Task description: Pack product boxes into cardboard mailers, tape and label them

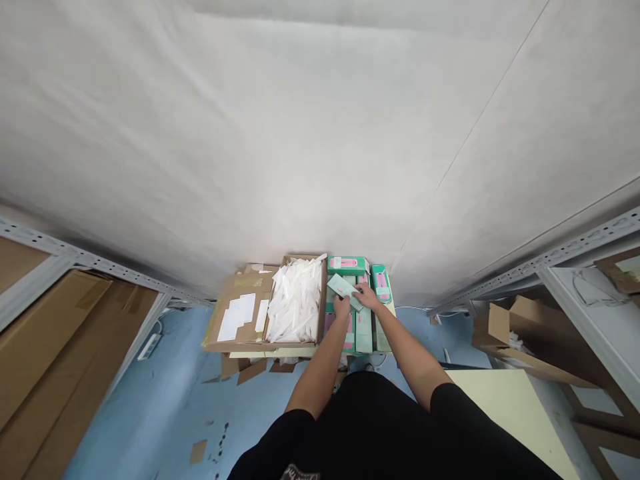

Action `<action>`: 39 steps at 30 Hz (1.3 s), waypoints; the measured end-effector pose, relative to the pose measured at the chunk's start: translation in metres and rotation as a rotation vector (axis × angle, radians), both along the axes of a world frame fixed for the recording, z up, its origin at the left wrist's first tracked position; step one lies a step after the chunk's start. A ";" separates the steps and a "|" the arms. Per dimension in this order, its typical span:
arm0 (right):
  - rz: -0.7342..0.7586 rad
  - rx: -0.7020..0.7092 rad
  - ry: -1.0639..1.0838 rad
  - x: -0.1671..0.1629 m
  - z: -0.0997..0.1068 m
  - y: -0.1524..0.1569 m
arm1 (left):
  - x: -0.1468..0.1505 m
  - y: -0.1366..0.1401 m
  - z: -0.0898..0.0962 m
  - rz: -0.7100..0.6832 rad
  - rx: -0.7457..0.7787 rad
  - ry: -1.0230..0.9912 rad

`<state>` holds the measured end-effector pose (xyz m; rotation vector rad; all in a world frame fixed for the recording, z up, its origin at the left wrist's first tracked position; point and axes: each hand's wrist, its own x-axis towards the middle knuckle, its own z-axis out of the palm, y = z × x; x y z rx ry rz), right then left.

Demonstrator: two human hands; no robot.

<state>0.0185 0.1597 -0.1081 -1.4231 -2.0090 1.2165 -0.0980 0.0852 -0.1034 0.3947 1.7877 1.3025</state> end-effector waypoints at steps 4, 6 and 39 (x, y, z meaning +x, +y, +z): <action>-0.112 -0.094 0.208 0.003 0.010 -0.016 | -0.015 -0.012 0.006 -0.041 0.025 0.029; -0.146 -0.125 0.311 0.006 0.018 -0.023 | -0.023 -0.015 0.012 -0.116 0.096 0.042; -1.025 0.421 0.727 0.413 0.166 -0.330 | 0.372 -0.114 0.179 -1.436 0.713 -0.077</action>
